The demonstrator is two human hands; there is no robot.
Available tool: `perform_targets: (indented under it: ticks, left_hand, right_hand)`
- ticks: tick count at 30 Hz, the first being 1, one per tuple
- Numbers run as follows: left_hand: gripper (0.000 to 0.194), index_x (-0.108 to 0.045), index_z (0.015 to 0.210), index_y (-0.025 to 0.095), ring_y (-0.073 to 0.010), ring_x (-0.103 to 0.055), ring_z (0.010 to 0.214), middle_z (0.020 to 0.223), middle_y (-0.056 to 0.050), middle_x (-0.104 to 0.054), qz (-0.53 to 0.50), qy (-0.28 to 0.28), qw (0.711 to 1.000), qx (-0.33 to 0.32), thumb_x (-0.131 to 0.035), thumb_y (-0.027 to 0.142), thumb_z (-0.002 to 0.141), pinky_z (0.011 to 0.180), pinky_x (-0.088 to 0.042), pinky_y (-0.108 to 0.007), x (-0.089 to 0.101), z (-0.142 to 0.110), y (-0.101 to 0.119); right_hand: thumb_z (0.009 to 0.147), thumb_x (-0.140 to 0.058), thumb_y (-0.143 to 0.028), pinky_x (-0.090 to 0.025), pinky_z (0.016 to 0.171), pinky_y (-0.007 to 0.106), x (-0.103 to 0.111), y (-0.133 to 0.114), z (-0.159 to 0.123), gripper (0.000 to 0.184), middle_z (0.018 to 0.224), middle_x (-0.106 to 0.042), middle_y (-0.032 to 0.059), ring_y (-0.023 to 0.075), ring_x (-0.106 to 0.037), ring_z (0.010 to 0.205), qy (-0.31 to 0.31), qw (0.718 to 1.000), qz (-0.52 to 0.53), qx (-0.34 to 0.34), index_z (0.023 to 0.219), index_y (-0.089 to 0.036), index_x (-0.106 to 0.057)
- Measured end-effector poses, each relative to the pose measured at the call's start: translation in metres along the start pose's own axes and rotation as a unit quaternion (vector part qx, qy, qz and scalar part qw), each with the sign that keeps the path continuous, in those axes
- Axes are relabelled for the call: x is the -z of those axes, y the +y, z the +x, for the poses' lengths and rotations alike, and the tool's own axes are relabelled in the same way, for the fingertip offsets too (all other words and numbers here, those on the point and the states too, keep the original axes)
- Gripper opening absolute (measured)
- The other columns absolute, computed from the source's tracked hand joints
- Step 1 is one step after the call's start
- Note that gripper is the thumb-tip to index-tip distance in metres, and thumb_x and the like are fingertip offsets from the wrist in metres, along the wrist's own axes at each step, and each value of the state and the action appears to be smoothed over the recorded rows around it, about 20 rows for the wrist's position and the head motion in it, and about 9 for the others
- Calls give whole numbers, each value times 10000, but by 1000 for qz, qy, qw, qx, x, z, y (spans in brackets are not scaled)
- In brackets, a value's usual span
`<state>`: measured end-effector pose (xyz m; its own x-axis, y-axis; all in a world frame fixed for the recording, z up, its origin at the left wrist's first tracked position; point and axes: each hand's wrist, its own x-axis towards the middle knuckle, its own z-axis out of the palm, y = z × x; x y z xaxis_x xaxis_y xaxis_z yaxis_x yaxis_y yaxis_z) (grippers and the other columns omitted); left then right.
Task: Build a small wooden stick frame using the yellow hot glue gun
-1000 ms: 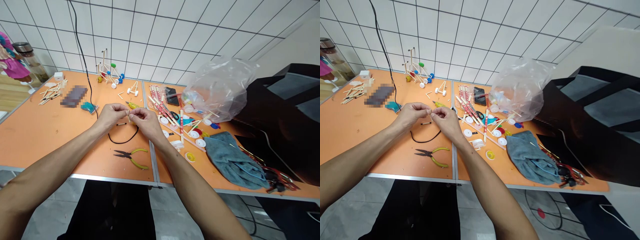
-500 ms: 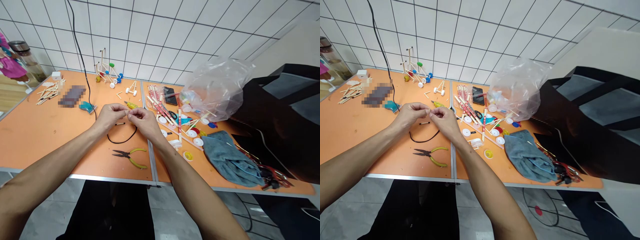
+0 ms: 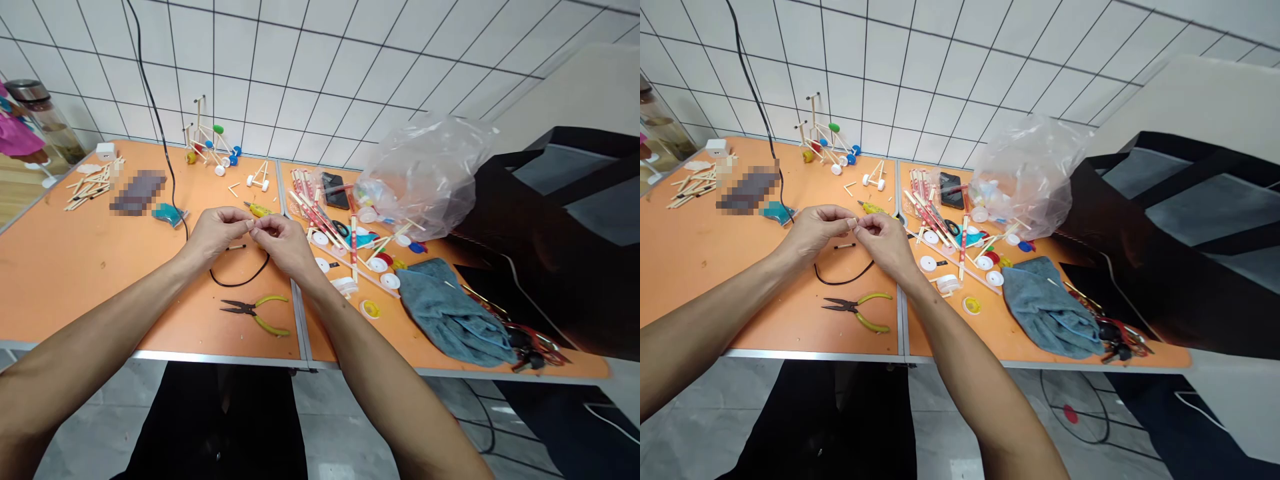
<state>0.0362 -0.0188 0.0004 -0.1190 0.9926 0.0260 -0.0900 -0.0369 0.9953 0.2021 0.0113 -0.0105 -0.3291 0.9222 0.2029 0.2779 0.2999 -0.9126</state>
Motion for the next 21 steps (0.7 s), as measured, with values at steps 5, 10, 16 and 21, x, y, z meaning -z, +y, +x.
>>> perform_targets:
  ticks: [5,10,16,21]
  left_hand:
    - [121,-807,700,214,-147,-621,709,757,-15,-763,-24,16,1000,10,-848,247,591,714,-524,-285,-1,-1,1]
    - [91,-791,691,216,-133,-589,662,730,-4,-741,-22,39,999,18,-815,207,604,688,-517,-279,-2,-2,5]
    - [98,-777,663,210,-134,-581,656,703,-11,-721,0,31,999,16,-854,255,622,670,-497,-281,-2,-3,5]
    - [116,-758,630,211,-131,-553,638,666,-7,-700,24,30,999,10,-862,261,639,635,-462,-268,0,-1,3]
  right_hand:
    - [817,-712,-414,-524,754,318,-1,0,0,190,847,-741,16,180,-661,803,13,1000,11,-6,790,-227,-687]
    - [808,-713,-409,-527,774,321,-1,0,-1,185,853,-737,15,175,-655,804,16,1000,13,-11,791,-230,-672]
    - [837,-718,-393,-537,759,317,-2,-1,-2,180,836,-735,4,168,-651,791,9,1000,3,-9,793,-224,-673]
    - [847,-703,-346,-525,772,321,-3,-2,-2,142,850,-725,6,176,-664,810,1,1000,-23,-5,773,-228,-678]
